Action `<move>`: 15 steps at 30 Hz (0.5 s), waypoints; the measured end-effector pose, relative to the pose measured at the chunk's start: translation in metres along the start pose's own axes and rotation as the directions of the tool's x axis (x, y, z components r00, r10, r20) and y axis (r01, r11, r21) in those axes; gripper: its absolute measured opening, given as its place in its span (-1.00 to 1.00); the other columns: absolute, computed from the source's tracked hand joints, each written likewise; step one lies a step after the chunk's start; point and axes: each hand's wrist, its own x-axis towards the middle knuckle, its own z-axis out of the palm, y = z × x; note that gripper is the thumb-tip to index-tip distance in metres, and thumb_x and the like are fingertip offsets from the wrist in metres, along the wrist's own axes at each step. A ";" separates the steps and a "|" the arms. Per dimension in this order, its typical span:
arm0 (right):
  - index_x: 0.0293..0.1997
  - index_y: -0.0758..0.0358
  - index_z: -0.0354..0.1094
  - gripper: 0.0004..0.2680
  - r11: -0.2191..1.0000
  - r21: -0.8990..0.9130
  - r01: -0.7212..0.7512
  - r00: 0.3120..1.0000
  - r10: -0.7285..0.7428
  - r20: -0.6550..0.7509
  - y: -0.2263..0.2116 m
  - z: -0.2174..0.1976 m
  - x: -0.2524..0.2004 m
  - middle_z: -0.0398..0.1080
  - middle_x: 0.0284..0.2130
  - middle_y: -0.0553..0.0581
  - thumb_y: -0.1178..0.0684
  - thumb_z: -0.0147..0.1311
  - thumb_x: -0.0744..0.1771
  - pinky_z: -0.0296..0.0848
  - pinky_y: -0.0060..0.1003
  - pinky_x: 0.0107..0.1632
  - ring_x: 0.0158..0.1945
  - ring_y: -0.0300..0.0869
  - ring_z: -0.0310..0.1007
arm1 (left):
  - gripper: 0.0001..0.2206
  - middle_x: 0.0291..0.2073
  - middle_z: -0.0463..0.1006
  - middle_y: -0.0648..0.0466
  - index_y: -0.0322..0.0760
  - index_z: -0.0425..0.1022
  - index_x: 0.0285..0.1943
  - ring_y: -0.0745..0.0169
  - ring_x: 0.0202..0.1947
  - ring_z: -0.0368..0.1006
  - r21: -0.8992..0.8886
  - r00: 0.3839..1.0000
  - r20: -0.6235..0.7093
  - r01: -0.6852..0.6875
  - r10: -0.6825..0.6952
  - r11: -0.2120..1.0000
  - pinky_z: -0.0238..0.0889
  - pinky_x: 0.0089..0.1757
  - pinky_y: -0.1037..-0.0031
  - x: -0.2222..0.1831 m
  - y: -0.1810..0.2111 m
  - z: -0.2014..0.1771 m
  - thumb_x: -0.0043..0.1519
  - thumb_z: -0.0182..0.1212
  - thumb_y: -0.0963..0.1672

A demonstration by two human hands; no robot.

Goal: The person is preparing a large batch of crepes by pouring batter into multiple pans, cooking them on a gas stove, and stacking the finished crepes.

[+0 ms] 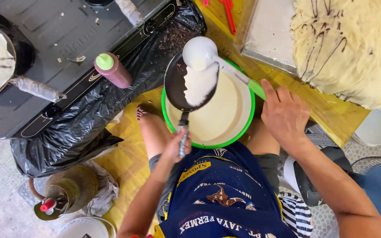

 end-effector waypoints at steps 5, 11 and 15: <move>0.12 -0.25 0.58 -0.66 0.999 -0.002 0.043 0.999 -0.043 0.001 0.005 -0.035 -0.006 0.34 -0.39 -0.13 0.04 0.18 0.24 0.39 -0.50 -0.32 -0.42 -0.29 0.39 | -0.78 -0.71 0.43 -0.17 -0.45 0.43 -0.30 0.04 -0.82 0.41 0.044 0.951 0.014 -0.311 0.310 0.949 0.32 -0.68 0.39 0.038 -0.033 0.007 0.28 0.33 -0.16; 0.23 -0.05 0.60 -0.58 0.989 0.139 -0.056 0.984 0.031 0.174 0.006 -0.061 -0.025 0.33 -0.32 -0.07 0.09 0.27 0.21 0.31 -0.34 -0.32 -0.38 -0.20 0.35 | -0.85 -0.63 0.48 0.01 -0.40 0.50 -0.22 0.28 -0.69 0.34 0.237 0.972 0.020 -0.233 0.234 0.943 0.28 -0.56 0.51 0.008 0.039 0.056 0.24 0.33 -0.15; 0.14 -0.14 0.59 -0.67 0.987 0.133 -0.095 0.983 0.072 0.166 -0.005 -0.036 -0.034 0.30 -0.41 -0.08 0.07 0.19 0.25 0.33 -0.35 -0.37 -0.45 -0.20 0.32 | -0.65 -0.69 0.42 0.02 -0.38 0.46 -0.32 0.28 -0.79 0.30 0.236 0.998 0.011 0.056 -0.060 0.970 0.18 -0.70 0.49 0.002 0.063 0.072 0.23 0.34 0.01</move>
